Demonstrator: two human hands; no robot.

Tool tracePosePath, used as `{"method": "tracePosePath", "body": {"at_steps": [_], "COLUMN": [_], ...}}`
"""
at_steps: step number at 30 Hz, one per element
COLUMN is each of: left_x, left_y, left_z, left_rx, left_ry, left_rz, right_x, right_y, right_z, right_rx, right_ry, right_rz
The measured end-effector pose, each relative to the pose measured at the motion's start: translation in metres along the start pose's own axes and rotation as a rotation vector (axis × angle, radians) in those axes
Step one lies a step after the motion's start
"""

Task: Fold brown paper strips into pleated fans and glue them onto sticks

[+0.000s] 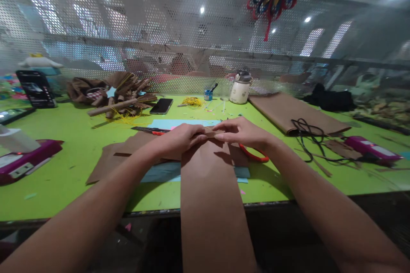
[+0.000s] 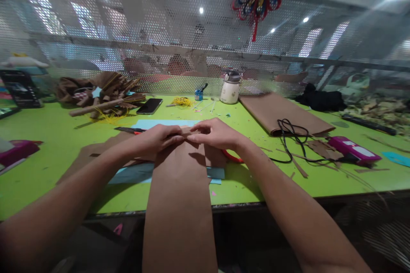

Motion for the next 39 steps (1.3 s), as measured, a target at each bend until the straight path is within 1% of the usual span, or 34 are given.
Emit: {"method": "tracePosePath", "body": {"at_steps": [4,9,14,18,20,24,27,30,33,37,39], "left_x": [0.002,0.007,0.005,0.005,0.006,0.008,0.012,0.015,0.014,0.015,0.014], "left_y": [-0.001,-0.001,-0.001,-0.001,0.0,0.001,0.0,-0.002,-0.003,-0.004,-0.003], "left_z": [-0.004,-0.009,-0.006,-0.002,-0.003,-0.008,-0.009,-0.01,-0.011,-0.009,-0.006], "left_rx": [0.015,0.012,-0.015,-0.025,-0.03,-0.039,-0.046,-0.046,-0.054,-0.054,-0.046], "left_ry": [0.049,0.043,-0.039,-0.046,-0.027,-0.003,-0.011,-0.014,-0.03,-0.096,-0.116], "left_rz": [-0.031,-0.071,-0.039,-0.077,-0.102,-0.099,-0.126,-0.146,-0.14,-0.144,-0.117], "right_x": [0.005,0.013,0.018,0.017,0.013,0.004,0.004,0.006,0.008,0.01,0.009], "right_y": [0.001,-0.001,-0.002,0.0,0.001,0.002,0.002,0.002,0.002,0.001,0.001], "right_z": [-0.005,-0.005,-0.006,-0.007,-0.005,0.003,0.004,-0.001,-0.005,-0.008,-0.009], "right_rx": [-0.049,0.029,0.081,0.093,0.106,0.125,0.113,0.073,0.055,0.071,0.082], "right_ry": [-0.059,-0.01,-0.041,-0.052,-0.052,-0.108,-0.13,-0.108,-0.065,0.017,0.063], "right_rz": [-0.081,-0.162,-0.208,-0.184,-0.138,-0.056,-0.063,-0.085,-0.106,-0.146,-0.148]}}
Point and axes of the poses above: each hand's wrist, its own y-axis towards the middle knuckle, its own x-axis out of the back of the hand, z = x × y, the point moved 9 cm from there along y, towards the middle knuckle, and after that the axes turned 14 degrees about z, right-handed, at the moved point
